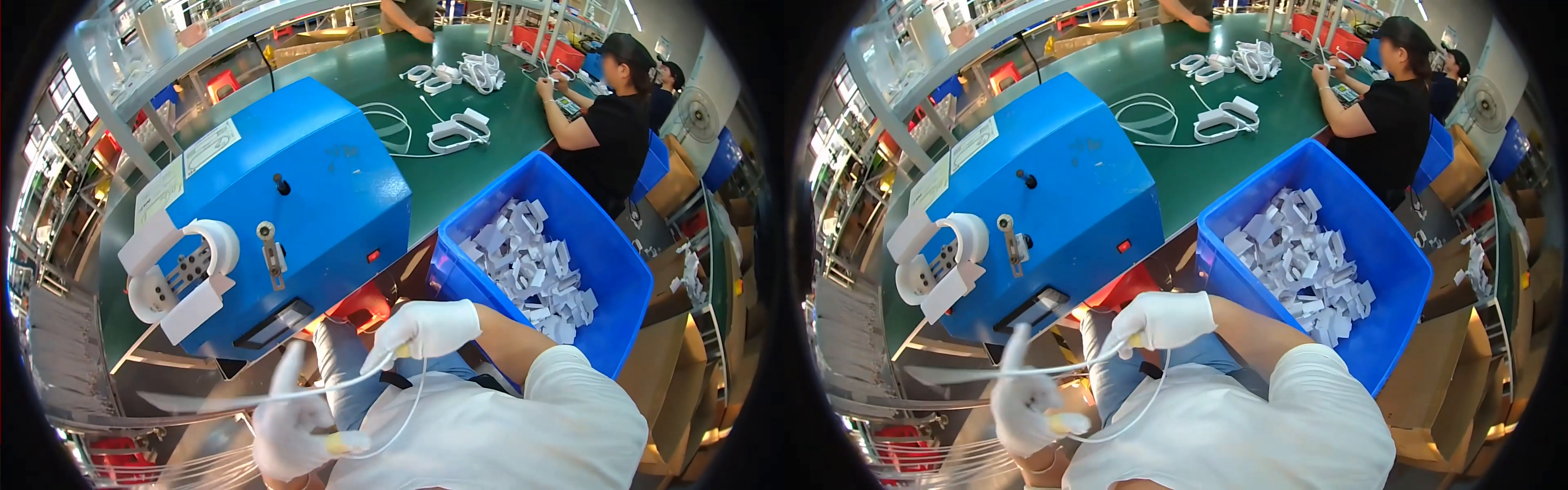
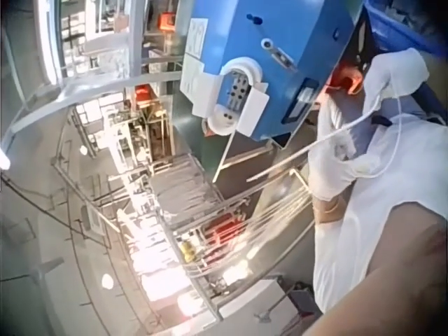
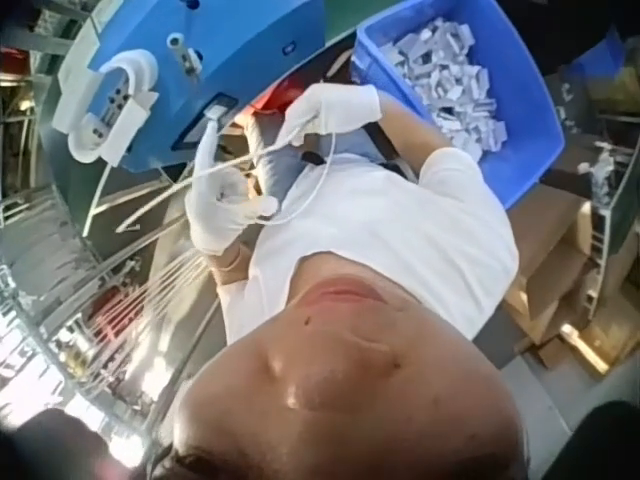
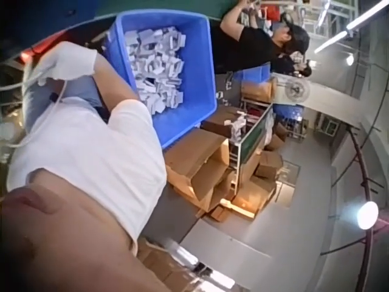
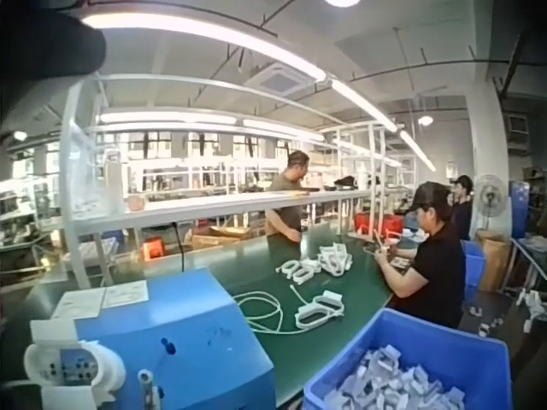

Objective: Use a specialized machine to wind and coil white cables before placing them into a storage bin.

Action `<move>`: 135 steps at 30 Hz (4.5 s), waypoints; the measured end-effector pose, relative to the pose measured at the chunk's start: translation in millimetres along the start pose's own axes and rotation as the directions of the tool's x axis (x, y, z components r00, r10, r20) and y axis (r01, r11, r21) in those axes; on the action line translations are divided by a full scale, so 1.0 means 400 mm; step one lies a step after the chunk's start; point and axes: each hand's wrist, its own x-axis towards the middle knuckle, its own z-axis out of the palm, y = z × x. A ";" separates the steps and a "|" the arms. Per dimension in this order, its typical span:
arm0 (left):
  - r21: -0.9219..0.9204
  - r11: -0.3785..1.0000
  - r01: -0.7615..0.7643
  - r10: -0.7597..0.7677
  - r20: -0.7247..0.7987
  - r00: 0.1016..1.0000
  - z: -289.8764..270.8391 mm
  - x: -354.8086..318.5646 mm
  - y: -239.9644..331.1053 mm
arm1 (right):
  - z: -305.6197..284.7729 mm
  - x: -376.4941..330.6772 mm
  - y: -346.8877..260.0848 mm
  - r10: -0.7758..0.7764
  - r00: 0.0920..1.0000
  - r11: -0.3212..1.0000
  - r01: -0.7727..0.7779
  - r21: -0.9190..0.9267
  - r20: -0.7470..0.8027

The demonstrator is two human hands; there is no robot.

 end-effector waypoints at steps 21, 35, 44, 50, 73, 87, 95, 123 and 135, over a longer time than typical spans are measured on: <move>-0.536 0.714 -0.450 0.087 -0.570 0.817 -0.242 -0.239 -0.365 | -0.080 -0.040 0.005 -0.186 0.402 0.887 -0.323 -0.329 -0.897; -0.506 0.804 -0.313 -0.108 -0.641 0.760 -0.243 0.031 -0.110 | -0.054 0.060 -0.154 -0.140 0.730 0.898 -0.191 -0.397 -0.669; -0.421 0.887 -0.188 -0.080 -0.542 0.836 -0.310 0.080 -0.087 | -0.079 0.087 -0.132 -0.128 0.638 0.944 -0.157 -0.291 -0.759; -0.351 0.918 -0.184 -0.080 -0.619 0.781 -0.329 0.122 -0.062 | -0.102 0.114 -0.146 -0.211 0.575 0.919 -0.159 -0.361 -0.790; 0.339 0.941 -0.004 0.267 -0.734 0.625 -0.296 0.116 -0.093 | -0.485 0.167 -0.144 -0.201 0.676 0.641 -0.457 -0.617 -0.709; -0.173 0.966 0.195 -0.128 0.336 0.933 -0.220 0.007 -0.103 | -0.435 0.081 -0.148 -0.227 0.488 0.835 -0.349 -0.427 -0.843; -0.277 0.896 0.347 -0.157 0.535 0.830 -0.098 0.004 -0.222 | -0.397 0.001 -0.174 -0.086 0.459 0.929 -0.284 -0.238 -0.884; -0.047 0.890 0.453 -0.364 0.526 0.769 0.061 -0.006 -0.485 | -0.178 0.198 -0.229 0.184 0.789 0.979 -0.201 0.038 -0.586; 0.138 0.858 0.494 -0.477 0.570 0.669 0.085 0.089 -0.375 | -0.175 0.182 -0.213 0.161 0.787 0.987 -0.134 0.090 -0.596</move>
